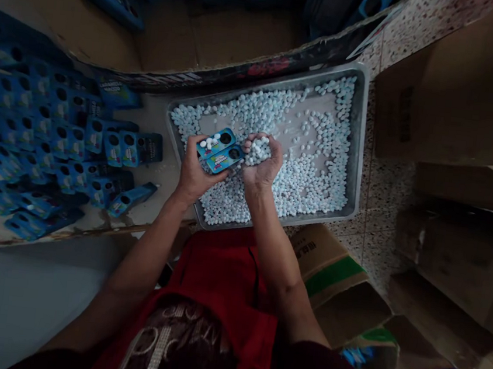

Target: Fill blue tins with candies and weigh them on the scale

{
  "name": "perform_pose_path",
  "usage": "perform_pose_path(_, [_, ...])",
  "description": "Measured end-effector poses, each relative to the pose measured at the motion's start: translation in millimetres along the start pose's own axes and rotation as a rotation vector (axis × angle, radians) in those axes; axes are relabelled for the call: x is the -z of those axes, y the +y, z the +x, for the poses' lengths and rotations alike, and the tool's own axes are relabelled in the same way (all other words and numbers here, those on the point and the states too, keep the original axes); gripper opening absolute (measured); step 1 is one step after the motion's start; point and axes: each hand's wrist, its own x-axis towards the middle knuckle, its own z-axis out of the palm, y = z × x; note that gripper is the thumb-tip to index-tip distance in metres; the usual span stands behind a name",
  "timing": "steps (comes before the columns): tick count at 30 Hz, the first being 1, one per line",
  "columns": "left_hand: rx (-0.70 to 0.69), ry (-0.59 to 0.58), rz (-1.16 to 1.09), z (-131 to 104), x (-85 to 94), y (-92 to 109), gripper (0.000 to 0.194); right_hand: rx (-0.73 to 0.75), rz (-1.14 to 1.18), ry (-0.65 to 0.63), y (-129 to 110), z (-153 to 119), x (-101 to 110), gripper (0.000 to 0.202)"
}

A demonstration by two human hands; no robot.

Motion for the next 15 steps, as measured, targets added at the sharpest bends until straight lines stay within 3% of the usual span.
perform_pose_path(4, [-0.044,0.009,0.043,6,13.6,0,0.087,-0.014,-0.062,-0.019,-15,-3,-9,0.030])
perform_pose_path(9, [-0.179,0.019,0.082,0,34.3,0,0.067,0.055,-0.266,-0.107,-41,-36,-41,0.034])
perform_pose_path(13, [-0.198,-0.107,0.041,0,37.7,14,0.060,0.091,-0.365,-0.250,-47,-60,-68,0.038])
perform_pose_path(15, [-0.169,-0.102,0.056,3,35.4,19,0.062,0.111,-0.391,-0.276,-46,-63,-73,0.040])
